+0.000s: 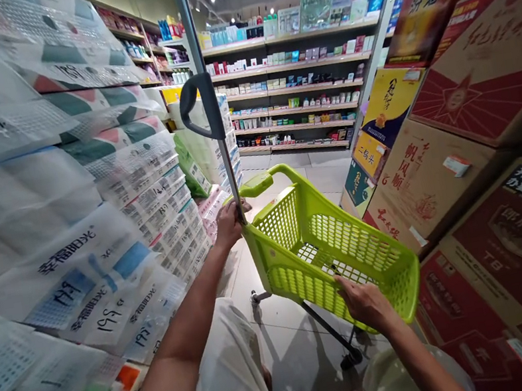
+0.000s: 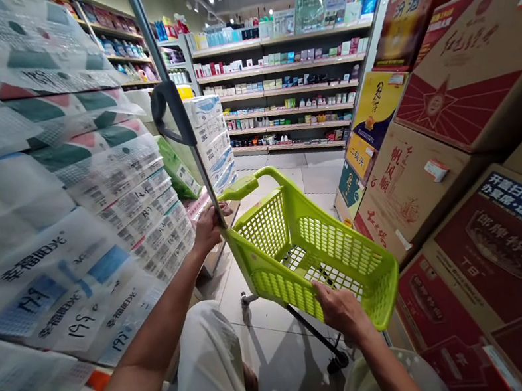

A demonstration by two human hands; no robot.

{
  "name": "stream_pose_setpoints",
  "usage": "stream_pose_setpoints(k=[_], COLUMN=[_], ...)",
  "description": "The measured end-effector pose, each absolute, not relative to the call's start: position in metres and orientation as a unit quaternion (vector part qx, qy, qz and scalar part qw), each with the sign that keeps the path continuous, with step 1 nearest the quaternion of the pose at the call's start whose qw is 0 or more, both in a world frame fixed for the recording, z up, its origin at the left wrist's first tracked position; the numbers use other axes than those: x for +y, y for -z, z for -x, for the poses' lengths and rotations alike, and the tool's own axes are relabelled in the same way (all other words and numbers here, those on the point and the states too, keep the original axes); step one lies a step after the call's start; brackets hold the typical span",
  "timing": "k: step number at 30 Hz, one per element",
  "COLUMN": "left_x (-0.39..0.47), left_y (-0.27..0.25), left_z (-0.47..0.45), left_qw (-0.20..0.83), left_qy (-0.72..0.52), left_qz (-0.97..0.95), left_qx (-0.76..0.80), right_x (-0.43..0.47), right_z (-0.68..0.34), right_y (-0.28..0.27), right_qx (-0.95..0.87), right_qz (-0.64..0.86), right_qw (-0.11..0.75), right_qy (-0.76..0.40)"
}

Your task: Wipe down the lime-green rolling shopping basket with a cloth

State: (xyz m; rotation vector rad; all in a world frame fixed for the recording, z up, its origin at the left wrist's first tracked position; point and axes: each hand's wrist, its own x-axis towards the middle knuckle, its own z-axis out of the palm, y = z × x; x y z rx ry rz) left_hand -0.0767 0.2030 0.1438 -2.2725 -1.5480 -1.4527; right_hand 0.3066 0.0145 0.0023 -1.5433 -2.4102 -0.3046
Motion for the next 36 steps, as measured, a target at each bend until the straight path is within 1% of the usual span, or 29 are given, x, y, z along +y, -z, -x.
stream_pose_setpoints(k=[4, 8, 13, 17, 20, 24, 28, 30, 33, 36], left_x=[0.174, 0.145, 0.12, 0.103, 0.091, 0.089, 0.105, 0.111, 0.109, 0.1], left_y=[-0.126, -0.116, -0.111, -0.115, -0.129, -0.162, -0.194, -0.204, -0.209, -0.209], left_z=[0.065, 0.043, 0.01, -0.012, -0.014, 0.009, 0.033, 0.037, 0.037, 0.035], left_qw=[0.07, 0.094, 0.1, 0.089, 0.041, -0.059, -0.179, -0.222, -0.234, -0.228], left_qy=[0.494, 0.506, 0.521, 0.547, 0.517, 0.39, 0.27, 0.225, 0.192, 0.194], left_qz=[0.702, 0.69, 0.682, 0.64, 0.666, 0.76, 0.818, 0.836, 0.85, 0.855], left_qx=[-0.508, -0.509, -0.503, -0.532, -0.536, -0.517, -0.474, -0.449, -0.431, -0.424], right_x=[0.016, 0.02, 0.026, 0.026, 0.023, 0.015, 0.004, 0.0, -0.001, 0.004], right_z=[-0.326, -0.356, -0.369, -0.355, -0.347, -0.348, -0.354, -0.355, -0.349, -0.331], right_y=[-0.003, -0.006, -0.008, -0.001, 0.004, 0.003, -0.005, -0.012, -0.027, -0.047], right_qx=[-0.832, -0.826, -0.772, -0.684, -0.639, -0.628, -0.646, -0.648, -0.634, -0.648], right_qz=[0.525, 0.521, 0.58, 0.667, 0.702, 0.717, 0.718, 0.726, 0.751, 0.747], right_qw=[0.138, 0.149, 0.188, 0.234, 0.278, 0.282, 0.245, 0.219, 0.181, 0.147], right_qy=[0.118, 0.154, 0.179, 0.179, 0.148, 0.108, 0.084, 0.07, 0.04, -0.008])
